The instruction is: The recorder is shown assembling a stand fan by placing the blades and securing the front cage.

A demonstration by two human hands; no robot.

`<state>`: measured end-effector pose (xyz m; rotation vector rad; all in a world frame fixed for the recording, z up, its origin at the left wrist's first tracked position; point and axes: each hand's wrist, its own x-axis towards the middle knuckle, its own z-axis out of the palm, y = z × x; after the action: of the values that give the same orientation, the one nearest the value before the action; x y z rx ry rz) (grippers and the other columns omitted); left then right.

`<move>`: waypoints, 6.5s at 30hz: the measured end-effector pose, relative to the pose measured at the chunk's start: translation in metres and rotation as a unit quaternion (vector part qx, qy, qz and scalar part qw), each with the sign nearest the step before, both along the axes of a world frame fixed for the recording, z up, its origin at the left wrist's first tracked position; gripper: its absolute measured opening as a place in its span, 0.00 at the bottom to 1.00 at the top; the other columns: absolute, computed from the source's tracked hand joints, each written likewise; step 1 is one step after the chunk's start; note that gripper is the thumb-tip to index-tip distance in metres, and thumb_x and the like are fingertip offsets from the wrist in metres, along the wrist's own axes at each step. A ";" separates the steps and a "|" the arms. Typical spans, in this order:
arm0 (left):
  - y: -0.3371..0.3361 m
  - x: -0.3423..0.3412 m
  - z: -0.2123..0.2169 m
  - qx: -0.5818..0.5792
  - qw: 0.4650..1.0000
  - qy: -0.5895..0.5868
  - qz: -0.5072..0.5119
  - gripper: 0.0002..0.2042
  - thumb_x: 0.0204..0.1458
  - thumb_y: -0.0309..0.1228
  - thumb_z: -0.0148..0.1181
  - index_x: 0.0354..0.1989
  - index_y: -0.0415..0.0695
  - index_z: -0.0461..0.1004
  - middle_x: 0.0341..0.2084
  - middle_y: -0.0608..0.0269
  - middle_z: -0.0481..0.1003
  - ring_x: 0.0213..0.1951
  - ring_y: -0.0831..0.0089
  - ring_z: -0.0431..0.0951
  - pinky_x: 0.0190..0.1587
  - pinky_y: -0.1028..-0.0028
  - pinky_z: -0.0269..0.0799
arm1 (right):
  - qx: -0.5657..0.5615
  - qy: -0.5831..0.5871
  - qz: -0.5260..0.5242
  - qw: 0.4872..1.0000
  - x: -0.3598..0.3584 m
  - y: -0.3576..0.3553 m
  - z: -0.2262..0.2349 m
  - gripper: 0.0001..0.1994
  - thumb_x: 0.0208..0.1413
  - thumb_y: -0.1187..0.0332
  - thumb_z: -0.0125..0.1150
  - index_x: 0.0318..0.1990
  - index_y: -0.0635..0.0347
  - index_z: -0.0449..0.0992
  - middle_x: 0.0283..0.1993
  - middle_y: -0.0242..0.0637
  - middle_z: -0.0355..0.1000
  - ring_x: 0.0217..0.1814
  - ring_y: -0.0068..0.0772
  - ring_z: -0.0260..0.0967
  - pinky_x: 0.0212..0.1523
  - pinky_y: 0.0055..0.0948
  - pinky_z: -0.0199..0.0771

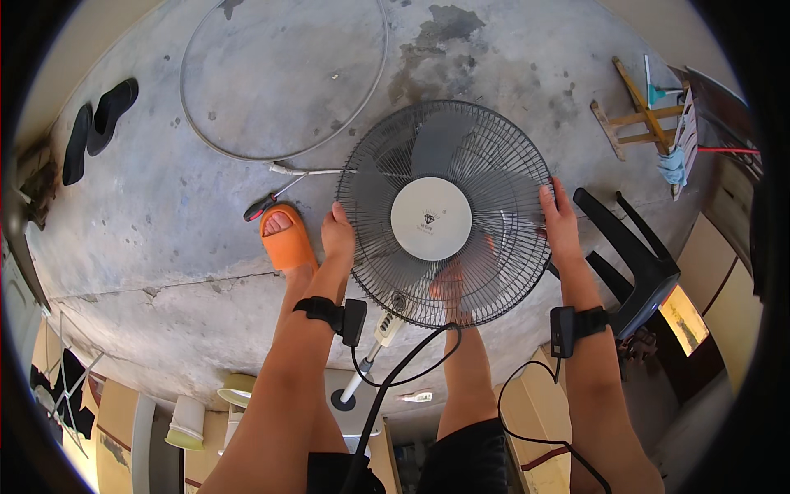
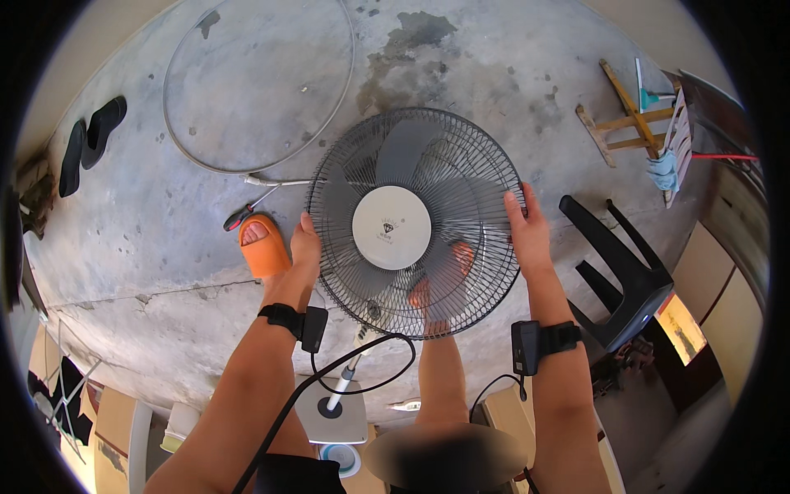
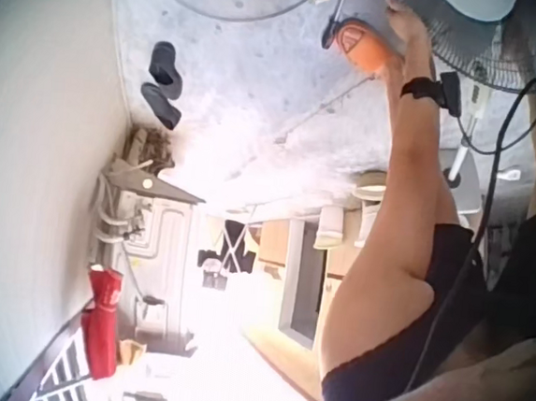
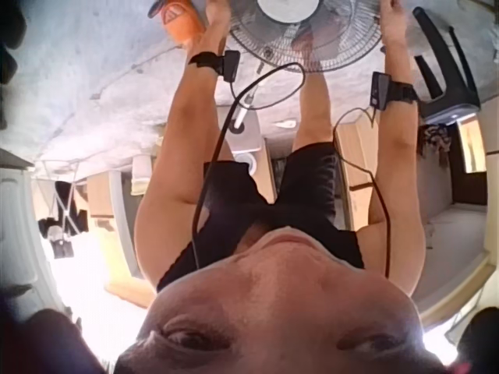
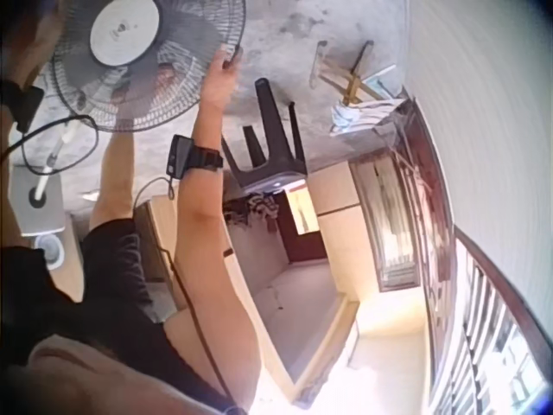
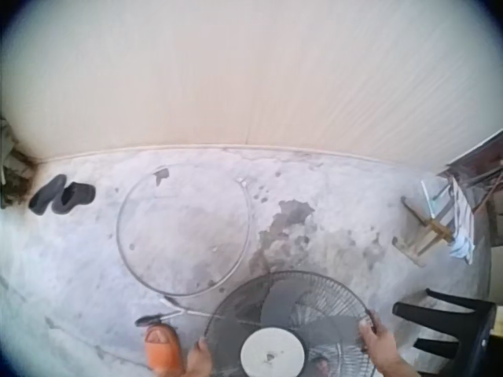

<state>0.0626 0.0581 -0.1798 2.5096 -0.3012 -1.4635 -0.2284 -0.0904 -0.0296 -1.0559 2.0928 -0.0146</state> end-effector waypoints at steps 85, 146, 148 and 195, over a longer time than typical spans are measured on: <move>-0.012 0.115 -0.037 -0.013 0.930 -0.240 -0.277 0.13 0.46 0.30 0.55 0.41 0.42 0.71 0.46 0.57 0.68 0.51 0.60 0.65 0.49 0.63 0.64 | 0.015 -0.089 0.000 0.996 -0.006 0.009 0.006 0.46 0.38 0.59 0.73 0.63 0.66 0.52 0.50 0.43 0.64 0.51 0.32 0.59 0.51 0.29 0.63; -0.136 0.096 0.086 -0.436 0.762 -0.221 -0.426 0.09 0.50 0.25 0.55 0.40 0.43 0.68 0.26 0.60 0.70 0.28 0.61 0.71 0.30 0.66 0.67 | 0.007 -0.026 0.046 0.999 -0.012 0.010 0.006 0.51 0.33 0.54 0.74 0.63 0.69 0.51 0.49 0.49 0.66 0.52 0.39 0.63 0.52 0.31 0.64; -0.147 0.094 0.126 -0.520 0.749 -0.174 -0.371 0.11 0.46 0.21 0.59 0.40 0.40 0.70 0.21 0.61 0.67 0.21 0.67 0.68 0.22 0.72 0.65 | 0.010 -0.026 0.043 0.999 -0.005 0.008 0.009 0.51 0.33 0.54 0.75 0.63 0.69 0.51 0.50 0.49 0.66 0.52 0.39 0.63 0.52 0.31 0.64; -0.147 0.041 0.109 -0.357 0.797 -0.135 -0.469 0.19 0.54 0.31 0.51 0.54 0.40 0.65 0.56 0.43 0.61 0.56 0.47 0.60 0.57 0.58 0.58 | -0.051 -0.141 0.008 0.989 -0.010 0.011 0.004 0.51 0.32 0.57 0.75 0.61 0.75 0.50 0.57 0.58 0.62 0.60 0.48 0.61 0.58 0.32 0.61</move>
<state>0.1039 -0.0890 -0.0708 1.9027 -1.9430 -0.8537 -0.2382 -0.0792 -0.0254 -1.0647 1.8420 -0.2516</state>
